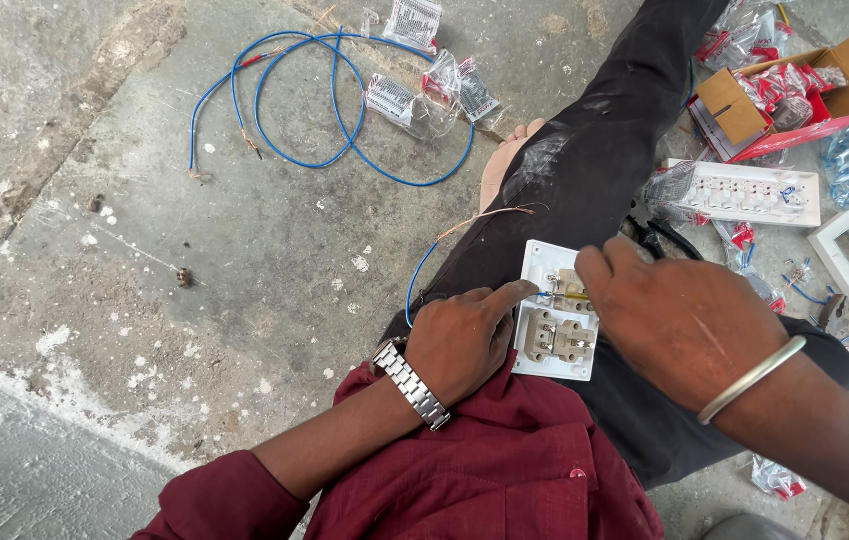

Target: The person sits on the floor and wires a multi-gang electrical switchboard. They strip blue wires with pliers, insert them into terminal screws, and tighten the connections with a screwdriver. The person handles several switchboards and loose wires during the process.

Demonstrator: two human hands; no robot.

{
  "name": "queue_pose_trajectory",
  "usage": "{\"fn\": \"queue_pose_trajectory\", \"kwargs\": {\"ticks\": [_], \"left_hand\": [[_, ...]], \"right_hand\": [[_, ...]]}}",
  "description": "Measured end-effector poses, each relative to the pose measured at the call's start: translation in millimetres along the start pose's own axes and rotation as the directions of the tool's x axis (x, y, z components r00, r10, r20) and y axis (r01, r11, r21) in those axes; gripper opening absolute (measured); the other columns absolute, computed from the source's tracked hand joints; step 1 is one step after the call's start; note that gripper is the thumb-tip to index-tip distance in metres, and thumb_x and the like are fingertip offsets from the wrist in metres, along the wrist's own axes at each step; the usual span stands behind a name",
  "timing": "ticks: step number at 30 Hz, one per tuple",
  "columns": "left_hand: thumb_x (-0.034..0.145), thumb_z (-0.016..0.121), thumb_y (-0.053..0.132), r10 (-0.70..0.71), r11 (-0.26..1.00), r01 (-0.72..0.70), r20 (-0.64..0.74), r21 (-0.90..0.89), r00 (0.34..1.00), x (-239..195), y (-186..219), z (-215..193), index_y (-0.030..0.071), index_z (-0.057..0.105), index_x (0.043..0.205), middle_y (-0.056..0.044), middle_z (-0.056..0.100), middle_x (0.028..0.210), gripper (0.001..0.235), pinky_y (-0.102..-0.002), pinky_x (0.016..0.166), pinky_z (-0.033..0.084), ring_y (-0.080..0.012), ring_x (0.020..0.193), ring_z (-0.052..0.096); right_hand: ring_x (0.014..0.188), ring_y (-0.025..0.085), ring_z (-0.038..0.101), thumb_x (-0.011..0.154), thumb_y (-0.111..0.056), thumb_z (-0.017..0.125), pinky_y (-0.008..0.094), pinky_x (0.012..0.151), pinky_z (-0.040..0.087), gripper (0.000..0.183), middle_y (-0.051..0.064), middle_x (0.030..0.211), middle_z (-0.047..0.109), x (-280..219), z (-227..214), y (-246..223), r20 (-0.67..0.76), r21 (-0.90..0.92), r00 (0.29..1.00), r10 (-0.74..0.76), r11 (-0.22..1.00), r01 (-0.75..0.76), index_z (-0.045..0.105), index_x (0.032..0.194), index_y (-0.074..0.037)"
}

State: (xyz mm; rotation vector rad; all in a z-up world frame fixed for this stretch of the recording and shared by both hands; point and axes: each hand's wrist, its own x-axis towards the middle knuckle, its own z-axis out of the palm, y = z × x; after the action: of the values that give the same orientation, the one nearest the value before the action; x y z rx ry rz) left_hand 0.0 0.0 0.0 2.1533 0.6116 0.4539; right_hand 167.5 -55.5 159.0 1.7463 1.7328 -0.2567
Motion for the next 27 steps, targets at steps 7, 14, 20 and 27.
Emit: {"fn": "queue_pose_trajectory", "kwargs": {"ticks": [7, 14, 20, 27], "left_hand": [[0.091, 0.065, 0.014, 0.007, 1.0, -0.007, -0.012, -0.001, 1.0, 0.9, -0.8, -0.1, 0.016, 0.066, 0.127, -0.009, 0.071, 0.078, 0.036, -0.043, 0.053, 0.052, -0.0283, 0.062, 0.069], [0.092, 0.064, 0.015, -0.025, 1.0, 0.025, 0.025, -0.002, 0.999, 1.6, -0.6, -0.2, 0.017, 0.065, 0.127, -0.009, 0.072, 0.081, 0.035, -0.041, 0.052, 0.053, -0.0276, 0.062, 0.07], [0.092, 0.064, 0.015, 0.005, 1.0, -0.005, -0.007, -0.01, 1.0, 0.4, -1.1, -1.3, 0.017, 0.066, 0.127, -0.009, 0.072, 0.081, 0.035, -0.043, 0.054, 0.053, -0.0284, 0.065, 0.07], [0.093, 0.063, 0.016, -0.018, 1.0, 0.019, 0.026, -0.004, 0.999, 1.5, -0.1, -1.0, 0.018, 0.066, 0.127, -0.009, 0.072, 0.08, 0.034, -0.043, 0.054, 0.053, -0.0287, 0.064, 0.07]], "right_hand": [[0.084, 0.03, 0.074, 0.098, -0.036, 0.055, 0.043, 0.067, 0.06, 0.025, 0.01, 0.091, 0.068, 3.0, 4.6, -3.1, 0.002, -0.023, 0.999, 0.038, 0.999, -0.038, 0.059, 0.095, -0.011], [0.078, 0.029, 0.074, 0.095, -0.028, 0.053, 0.043, 0.064, 0.059, 0.023, 0.012, 0.094, 0.068, 3.2, -1.5, -0.3, 0.036, 0.016, 0.999, -0.023, 1.0, 0.022, 0.061, 0.102, -0.008], [0.081, 0.03, 0.073, 0.096, -0.03, 0.051, 0.043, 0.065, 0.06, 0.024, 0.013, 0.096, 0.067, 1.9, -2.4, -2.8, 0.05, 0.015, 0.998, 0.035, 0.999, -0.036, 0.06, 0.102, -0.008], [0.083, 0.031, 0.073, 0.098, -0.031, 0.051, 0.045, 0.07, 0.06, 0.024, 0.013, 0.092, 0.069, 4.9, 3.4, -2.9, 0.102, 0.036, 0.994, 0.039, 0.998, -0.043, 0.061, 0.101, -0.009]]}}
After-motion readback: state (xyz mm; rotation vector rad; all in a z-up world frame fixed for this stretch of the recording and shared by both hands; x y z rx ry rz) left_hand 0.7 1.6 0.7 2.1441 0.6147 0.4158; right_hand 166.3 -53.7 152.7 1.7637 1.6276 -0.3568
